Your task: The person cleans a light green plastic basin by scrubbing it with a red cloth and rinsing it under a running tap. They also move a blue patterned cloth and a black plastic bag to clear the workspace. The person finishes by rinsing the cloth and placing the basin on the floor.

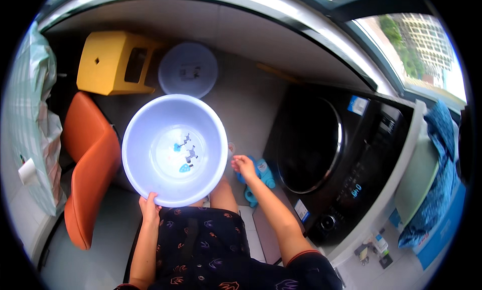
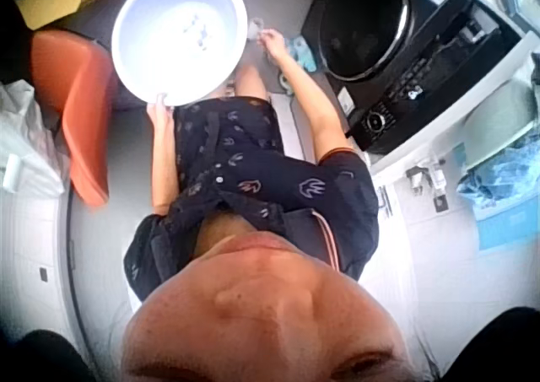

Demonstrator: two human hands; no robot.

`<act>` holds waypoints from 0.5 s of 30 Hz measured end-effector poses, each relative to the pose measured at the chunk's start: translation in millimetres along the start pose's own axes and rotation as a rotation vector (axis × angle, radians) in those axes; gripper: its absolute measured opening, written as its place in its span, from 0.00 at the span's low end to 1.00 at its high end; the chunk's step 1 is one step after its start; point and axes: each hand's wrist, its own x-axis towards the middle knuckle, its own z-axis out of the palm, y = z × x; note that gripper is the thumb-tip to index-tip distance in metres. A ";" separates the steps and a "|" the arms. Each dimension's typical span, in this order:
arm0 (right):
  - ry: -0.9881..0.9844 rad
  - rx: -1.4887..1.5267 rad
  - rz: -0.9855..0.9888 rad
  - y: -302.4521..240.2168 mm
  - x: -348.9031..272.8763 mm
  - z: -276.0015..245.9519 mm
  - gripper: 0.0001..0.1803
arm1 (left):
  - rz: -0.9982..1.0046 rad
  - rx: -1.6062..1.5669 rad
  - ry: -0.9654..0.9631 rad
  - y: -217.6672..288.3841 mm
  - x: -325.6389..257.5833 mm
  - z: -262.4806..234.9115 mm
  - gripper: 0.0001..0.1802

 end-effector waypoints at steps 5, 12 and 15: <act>0.189 -0.110 -0.335 -19.8 -95.6 -14.1 0.16 | 0.094 0.086 -0.166 29.9 -10.3 10.7 0.18; 0.991 -0.738 -1.167 -204.3 -371.1 -2.3 0.28 | 0.157 0.140 -0.462 100.7 -60.1 28.1 0.25; 1.455 -0.967 -1.466 -267.9 -487.3 -17.2 0.41 | 0.200 0.172 -0.519 135.6 -92.6 22.2 0.23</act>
